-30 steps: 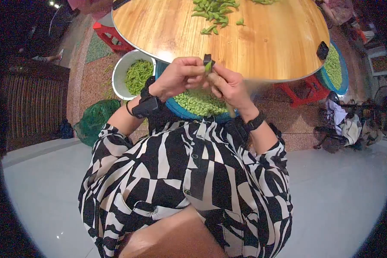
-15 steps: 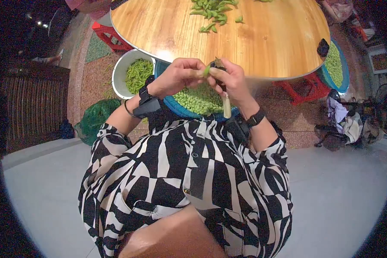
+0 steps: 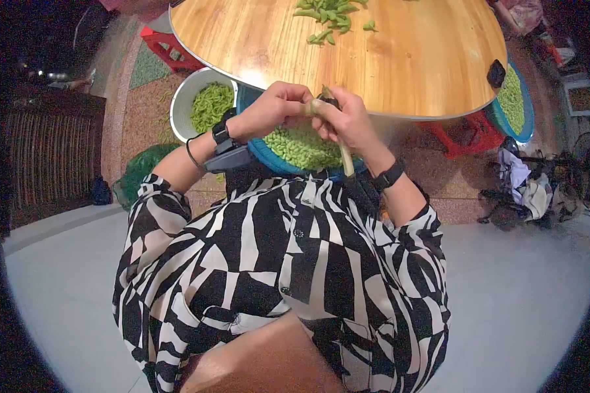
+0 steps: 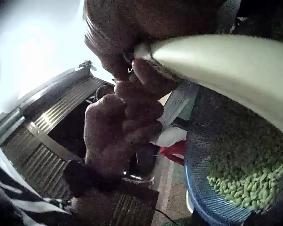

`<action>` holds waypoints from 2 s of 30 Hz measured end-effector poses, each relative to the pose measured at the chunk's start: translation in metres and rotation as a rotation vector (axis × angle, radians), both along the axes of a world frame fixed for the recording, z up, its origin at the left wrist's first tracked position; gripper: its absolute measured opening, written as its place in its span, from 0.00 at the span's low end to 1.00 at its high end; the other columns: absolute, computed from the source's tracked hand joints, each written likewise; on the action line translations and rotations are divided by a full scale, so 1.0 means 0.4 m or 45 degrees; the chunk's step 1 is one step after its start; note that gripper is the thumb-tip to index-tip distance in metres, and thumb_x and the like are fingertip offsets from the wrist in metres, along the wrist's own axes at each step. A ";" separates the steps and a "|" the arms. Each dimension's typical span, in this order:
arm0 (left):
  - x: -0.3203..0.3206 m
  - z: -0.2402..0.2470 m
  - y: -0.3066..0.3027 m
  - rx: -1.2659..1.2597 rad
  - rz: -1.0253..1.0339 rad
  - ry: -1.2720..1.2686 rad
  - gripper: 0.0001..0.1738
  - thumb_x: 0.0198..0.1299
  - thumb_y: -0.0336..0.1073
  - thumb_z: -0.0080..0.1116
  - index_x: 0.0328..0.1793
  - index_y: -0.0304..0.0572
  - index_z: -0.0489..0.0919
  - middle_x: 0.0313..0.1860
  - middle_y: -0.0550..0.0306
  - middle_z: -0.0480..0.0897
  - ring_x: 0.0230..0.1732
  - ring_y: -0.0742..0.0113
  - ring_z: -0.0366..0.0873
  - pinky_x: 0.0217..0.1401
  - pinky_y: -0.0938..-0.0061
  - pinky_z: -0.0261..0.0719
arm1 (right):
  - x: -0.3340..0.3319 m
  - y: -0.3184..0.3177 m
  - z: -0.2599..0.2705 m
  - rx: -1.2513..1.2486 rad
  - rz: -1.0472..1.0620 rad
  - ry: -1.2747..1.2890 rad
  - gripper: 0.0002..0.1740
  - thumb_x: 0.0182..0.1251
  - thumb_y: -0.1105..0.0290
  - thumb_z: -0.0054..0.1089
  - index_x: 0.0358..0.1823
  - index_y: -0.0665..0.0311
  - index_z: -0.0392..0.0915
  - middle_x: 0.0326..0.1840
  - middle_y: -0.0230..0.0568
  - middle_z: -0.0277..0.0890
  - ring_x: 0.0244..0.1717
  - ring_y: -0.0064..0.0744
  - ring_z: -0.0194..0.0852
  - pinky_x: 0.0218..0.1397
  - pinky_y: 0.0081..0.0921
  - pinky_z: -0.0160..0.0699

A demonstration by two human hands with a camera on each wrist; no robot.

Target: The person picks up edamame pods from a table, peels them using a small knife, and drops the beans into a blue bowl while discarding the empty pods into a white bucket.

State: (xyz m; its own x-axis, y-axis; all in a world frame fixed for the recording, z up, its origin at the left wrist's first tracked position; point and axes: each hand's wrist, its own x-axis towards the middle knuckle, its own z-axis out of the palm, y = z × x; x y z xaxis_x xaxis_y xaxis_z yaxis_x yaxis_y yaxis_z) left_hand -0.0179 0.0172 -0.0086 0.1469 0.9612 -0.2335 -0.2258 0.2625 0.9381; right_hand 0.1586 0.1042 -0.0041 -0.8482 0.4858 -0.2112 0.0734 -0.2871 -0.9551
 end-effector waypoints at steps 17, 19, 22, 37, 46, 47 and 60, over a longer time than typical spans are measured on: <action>-0.130 0.056 -0.083 0.292 0.252 0.849 0.08 0.56 0.29 0.54 0.40 0.36 0.80 0.26 0.60 0.79 0.29 0.76 0.75 0.32 0.78 0.74 | 0.037 0.006 0.022 0.195 0.056 -0.146 0.07 0.65 0.74 0.53 0.41 0.68 0.76 0.35 0.36 0.79 0.21 0.16 0.72 0.16 0.11 0.62; -0.189 0.104 -0.130 0.354 0.163 1.374 0.08 0.53 0.30 0.56 0.37 0.35 0.81 0.30 0.47 0.82 0.30 0.56 0.80 0.35 0.68 0.76 | 0.047 -0.013 0.000 0.366 0.034 -0.014 0.09 0.64 0.75 0.53 0.44 0.68 0.76 0.39 0.37 0.79 0.21 0.17 0.73 0.17 0.12 0.64; -0.249 0.107 -0.156 0.726 0.240 2.298 0.08 0.53 0.31 0.57 0.36 0.35 0.80 0.29 0.44 0.80 0.31 0.47 0.79 0.36 0.63 0.76 | 0.054 -0.010 -0.029 0.932 0.031 0.154 0.12 0.66 0.73 0.53 0.49 0.69 0.75 0.45 0.35 0.79 0.22 0.18 0.75 0.19 0.13 0.67; -0.140 -0.017 0.381 0.665 0.290 1.816 0.09 0.52 0.37 0.60 0.30 0.37 0.79 0.27 0.45 0.81 0.33 0.46 0.80 0.36 0.59 0.77 | 0.060 0.021 -0.012 -0.090 -0.320 0.143 0.15 0.73 0.67 0.45 0.56 0.64 0.70 0.27 0.30 0.67 0.21 0.15 0.62 0.18 0.13 0.62; -0.118 -0.005 0.256 1.041 0.580 1.591 0.08 0.58 0.35 0.58 0.37 0.36 0.77 0.24 0.53 0.77 0.26 0.55 0.75 0.29 0.65 0.73 | 0.017 0.043 -0.002 -0.121 -0.389 0.342 0.18 0.74 0.67 0.44 0.62 0.64 0.65 0.30 0.31 0.67 0.22 0.16 0.63 0.18 0.12 0.63; -0.100 0.012 0.232 0.827 0.516 1.232 0.08 0.61 0.35 0.57 0.37 0.37 0.75 0.21 0.58 0.74 0.21 0.68 0.71 0.25 0.72 0.70 | 0.010 0.044 0.007 -0.131 -0.376 0.345 0.20 0.75 0.67 0.43 0.64 0.64 0.63 0.32 0.32 0.67 0.22 0.16 0.61 0.18 0.12 0.62; -0.001 0.069 0.099 0.120 0.280 0.054 0.10 0.66 0.38 0.56 0.36 0.40 0.78 0.23 0.68 0.73 0.22 0.83 0.66 0.23 0.86 0.60 | 0.005 0.008 0.031 -0.503 -0.133 0.540 0.19 0.76 0.65 0.42 0.65 0.59 0.62 0.31 0.33 0.66 0.19 0.16 0.58 0.15 0.11 0.57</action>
State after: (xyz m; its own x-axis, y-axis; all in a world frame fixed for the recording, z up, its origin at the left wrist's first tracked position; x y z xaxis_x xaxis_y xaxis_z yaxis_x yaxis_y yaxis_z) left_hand -0.0184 0.0567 0.0190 -0.0763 0.9868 -0.1432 -0.2281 0.1225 0.9659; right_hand 0.1605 0.1075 0.0083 -0.8501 0.5246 -0.0460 -0.3394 -0.6125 -0.7139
